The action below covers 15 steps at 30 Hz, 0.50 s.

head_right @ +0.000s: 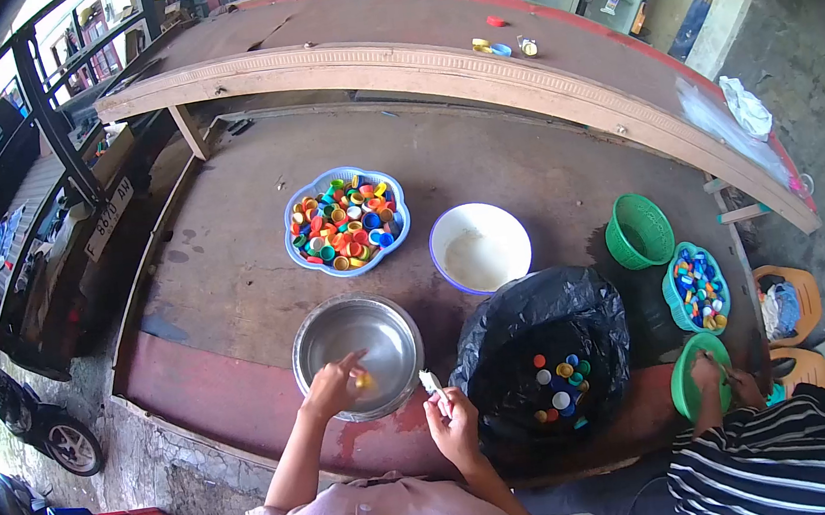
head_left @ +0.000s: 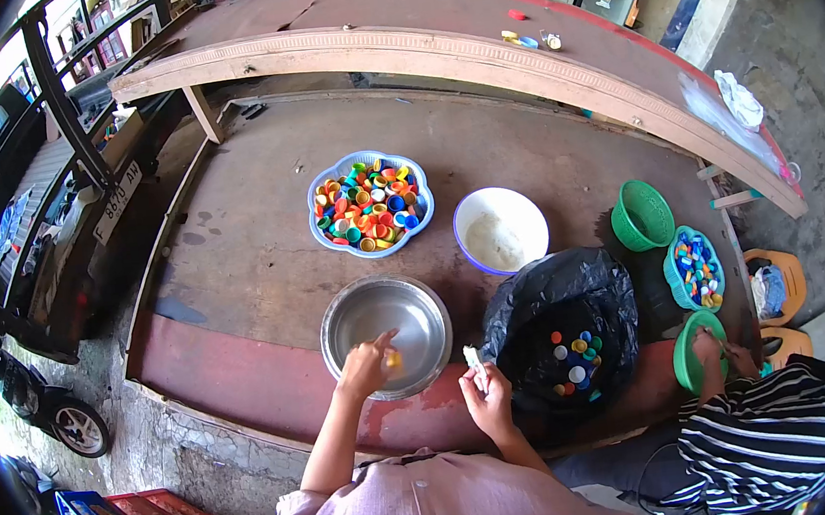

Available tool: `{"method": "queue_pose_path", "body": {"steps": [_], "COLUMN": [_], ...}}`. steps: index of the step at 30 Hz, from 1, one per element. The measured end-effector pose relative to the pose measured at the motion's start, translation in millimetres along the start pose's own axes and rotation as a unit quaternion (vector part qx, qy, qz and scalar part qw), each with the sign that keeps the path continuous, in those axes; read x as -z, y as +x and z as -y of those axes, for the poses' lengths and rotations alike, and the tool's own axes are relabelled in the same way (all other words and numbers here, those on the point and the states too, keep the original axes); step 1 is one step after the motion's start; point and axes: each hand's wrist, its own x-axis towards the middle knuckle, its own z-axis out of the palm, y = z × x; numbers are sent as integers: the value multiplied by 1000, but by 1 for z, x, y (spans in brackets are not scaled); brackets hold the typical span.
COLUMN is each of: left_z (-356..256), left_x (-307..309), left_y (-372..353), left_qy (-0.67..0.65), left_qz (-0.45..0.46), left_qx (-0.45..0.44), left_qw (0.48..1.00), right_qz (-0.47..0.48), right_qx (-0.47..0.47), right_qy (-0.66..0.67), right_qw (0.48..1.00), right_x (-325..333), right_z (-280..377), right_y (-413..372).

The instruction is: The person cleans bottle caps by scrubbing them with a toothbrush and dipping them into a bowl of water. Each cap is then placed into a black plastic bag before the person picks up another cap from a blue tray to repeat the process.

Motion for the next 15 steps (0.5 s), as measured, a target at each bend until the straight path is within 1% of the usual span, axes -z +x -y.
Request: {"method": "queue_pose_path", "body": {"steps": [1, 2, 3, 4, 5, 6, 7, 8, 9, 10, 11, 12, 13, 14, 15], "left_z": [2, 4, -4, -18, -20, -20, -20, -14, -6, 1, 7, -2, -5, -8, -11], "left_x": [-2, -2, 6, 19, 17, 16, 14, 9, 4, 0, -3, 3, 6, 8, 9], "left_y": [0, 1, 0, 1, 1, 2, 3, 3, 0, -5, -6, -8, -10, -12, -12], "left_qy": [-1, -101, -201, -194, -194, -302, -407, -365, -365, -279, -189, -202, -201, -234, -265], "left_qz": [-2, -37, -70, -90, -90, -95, -99, -97, -97, -95, -94, -119, -117, -125, -135], "left_qx": [0, -12, -24, -36, -35, -30, -25, 11, 11, 19, 25, 38, 38, 46, 52], "left_qw": [1000, 994, 977, 976, 976, 948, 908, 926, 926, 955, 977, 971, 972, 963, 953], "right_qz": [1, 1, 2, -1, -1, 5, 9, 9, 18, 27, 26, 43, 60, 98, 98], "right_qx": [2, -4, -11, -14, -15, -19, -23, -23, -50, -77, -75, -102, -132, -174, -174], "right_qy": [0, 11, 22, 21, 21, 15, 9, 9, 10, 10, 10, -27, -64, -98, -98], "right_qw": [1000, 1000, 1000, 1000, 1000, 1000, 1000, 1000, 999, 997, 997, 994, 987, 975, 975], "right_x": [1, 2, 1, 1, 1, 2, 2, 2, 0, 1, 1, 0, 0, 0, -1], "right_z": [1, 2, 3, 2, 1, 2, 2, 3, 5, 5, 4, 3, 2, -7, -6], "right_y": [0, 1, 2, 1, 0, 0, 1, 1, 0, -2, -1, -1, -5, -9, -9]}}
